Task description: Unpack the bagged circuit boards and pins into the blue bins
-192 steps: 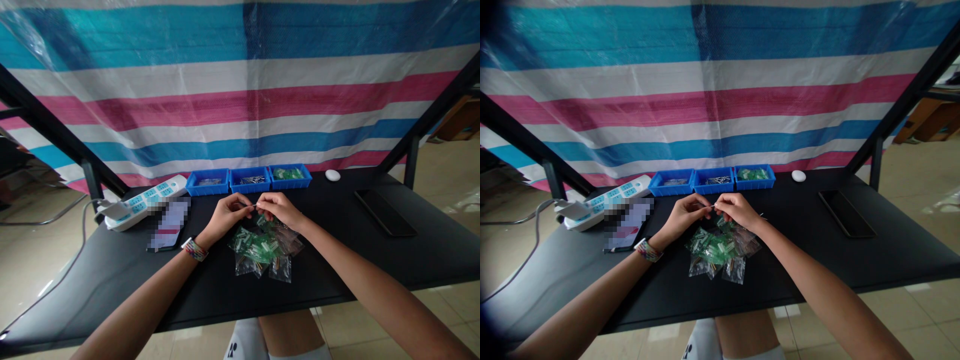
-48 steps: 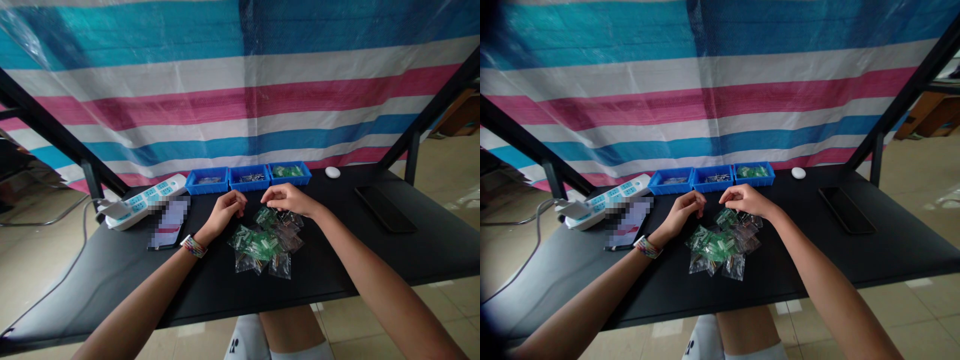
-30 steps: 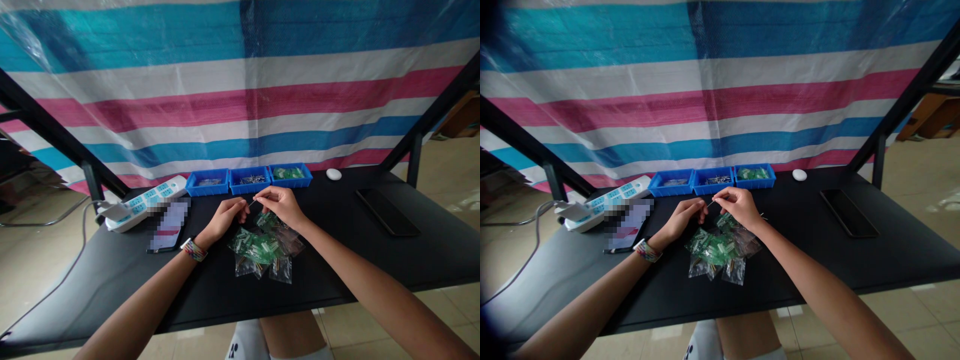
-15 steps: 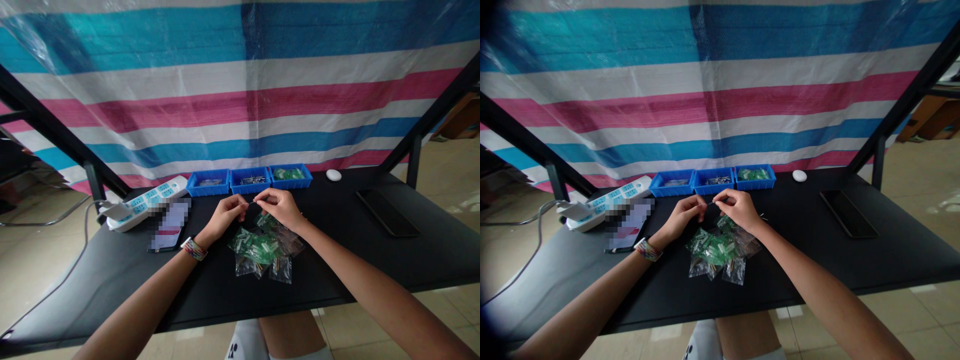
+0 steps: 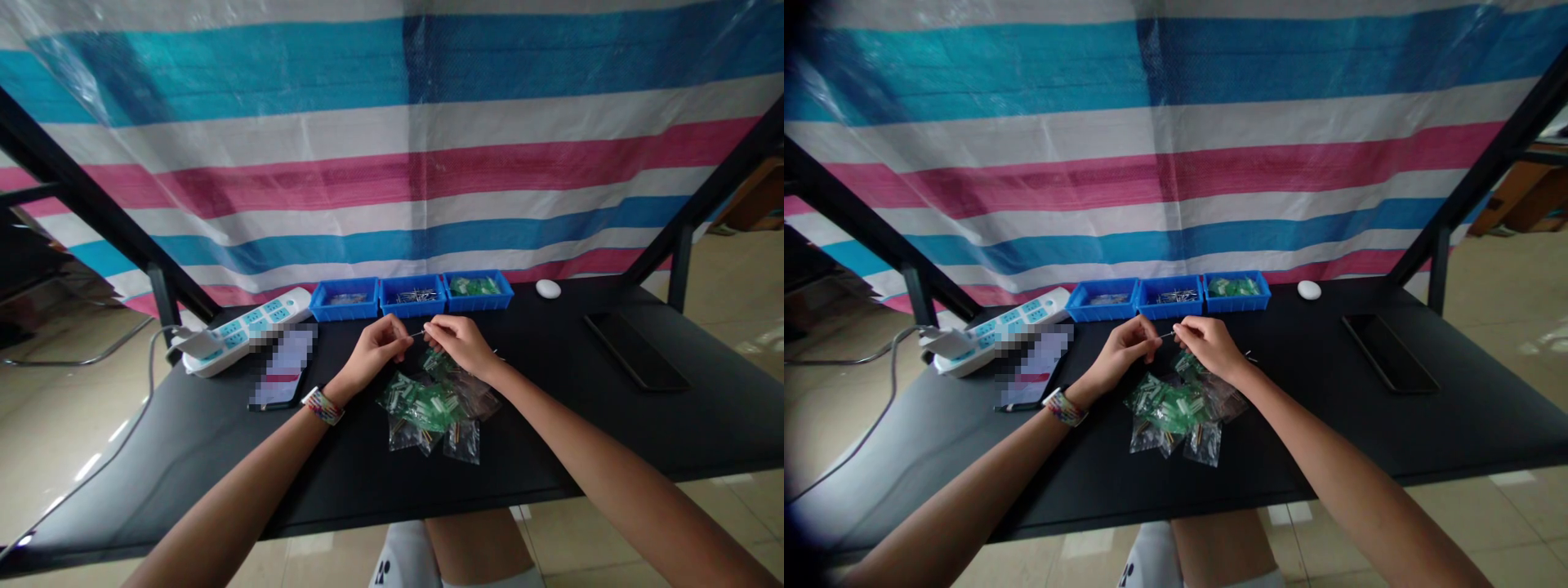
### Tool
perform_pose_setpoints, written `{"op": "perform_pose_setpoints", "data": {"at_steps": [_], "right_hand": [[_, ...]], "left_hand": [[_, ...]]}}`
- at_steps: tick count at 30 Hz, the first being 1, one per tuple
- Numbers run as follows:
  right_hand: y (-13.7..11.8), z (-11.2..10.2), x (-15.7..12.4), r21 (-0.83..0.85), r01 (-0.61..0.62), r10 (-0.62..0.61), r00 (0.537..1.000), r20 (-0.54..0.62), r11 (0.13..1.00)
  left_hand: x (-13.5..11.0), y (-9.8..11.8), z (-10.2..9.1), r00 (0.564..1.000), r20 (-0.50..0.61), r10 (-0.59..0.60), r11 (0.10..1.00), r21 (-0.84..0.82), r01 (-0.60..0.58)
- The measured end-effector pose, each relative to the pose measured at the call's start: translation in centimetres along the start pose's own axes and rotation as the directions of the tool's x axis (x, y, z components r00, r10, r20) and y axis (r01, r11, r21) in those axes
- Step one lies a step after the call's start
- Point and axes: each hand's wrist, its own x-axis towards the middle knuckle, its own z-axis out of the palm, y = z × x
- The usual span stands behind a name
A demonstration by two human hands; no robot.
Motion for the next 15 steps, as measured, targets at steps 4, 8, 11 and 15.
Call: {"op": "perform_pose_setpoints", "data": {"at_steps": [4,8,11,15], "right_hand": [[-0.26,-0.04,0.08,0.069,-0.006,0.005,1.0,0.013,0.998],[-0.29,-0.06,0.11,0.119,0.001,-0.002,1.0,0.013,0.993],[0.03,0.08,0.08,0.112,0.027,-0.029,0.999,0.014,0.993],[0.24,0.35,0.0,0.074,0.053,-0.054,0.998,0.018,0.996]], "left_hand": [[0.03,0.02,0.01,1.0,-0.006,-0.008,1.0,-0.016,0.008],[0.05,-0.25,-0.18,0.998,0.02,-0.052,0.996,-0.07,0.054],[0.0,-0.51,-0.3,0.995,0.053,-0.087,0.989,-0.115,0.092],[0.04,-0.87,-0.3,0.992,0.044,-0.115,0.981,-0.152,0.121]]}}
